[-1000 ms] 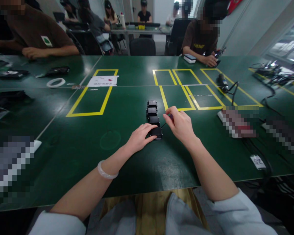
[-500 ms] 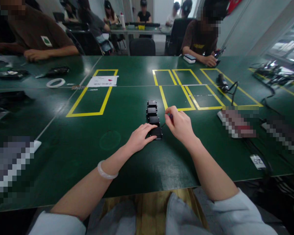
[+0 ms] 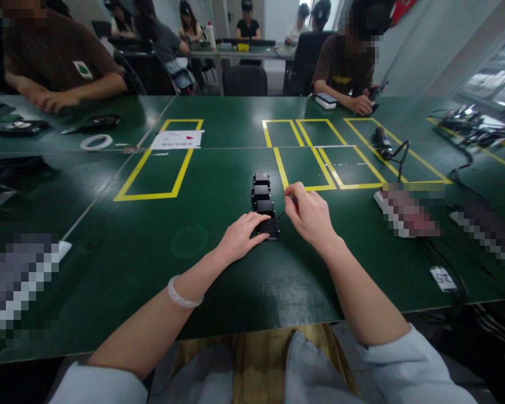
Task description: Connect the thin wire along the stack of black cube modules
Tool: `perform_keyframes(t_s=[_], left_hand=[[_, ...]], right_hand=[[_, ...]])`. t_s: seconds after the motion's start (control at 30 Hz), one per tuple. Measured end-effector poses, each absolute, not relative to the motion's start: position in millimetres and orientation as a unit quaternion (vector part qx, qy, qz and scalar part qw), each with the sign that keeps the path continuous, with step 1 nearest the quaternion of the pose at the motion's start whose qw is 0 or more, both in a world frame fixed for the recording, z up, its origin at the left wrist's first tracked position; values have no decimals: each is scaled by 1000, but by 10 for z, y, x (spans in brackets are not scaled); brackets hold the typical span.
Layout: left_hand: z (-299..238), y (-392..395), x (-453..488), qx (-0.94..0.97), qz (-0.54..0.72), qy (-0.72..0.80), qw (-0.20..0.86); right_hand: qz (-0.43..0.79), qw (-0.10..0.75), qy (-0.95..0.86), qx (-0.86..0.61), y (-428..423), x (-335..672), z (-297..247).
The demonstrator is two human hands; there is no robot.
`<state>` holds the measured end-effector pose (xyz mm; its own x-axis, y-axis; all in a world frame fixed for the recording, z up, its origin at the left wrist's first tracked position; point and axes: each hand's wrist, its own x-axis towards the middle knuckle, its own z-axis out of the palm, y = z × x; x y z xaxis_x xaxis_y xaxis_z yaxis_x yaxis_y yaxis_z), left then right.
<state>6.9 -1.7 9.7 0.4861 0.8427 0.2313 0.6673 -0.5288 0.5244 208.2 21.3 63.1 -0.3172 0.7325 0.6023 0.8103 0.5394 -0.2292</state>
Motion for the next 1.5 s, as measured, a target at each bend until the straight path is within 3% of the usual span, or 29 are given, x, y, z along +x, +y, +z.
perform_keyframes(t_s=[1.5], left_hand=[[87, -10, 68, 842, 233, 450, 186]], right_hand=[[-47, 316, -823, -470, 201, 2082, 641]])
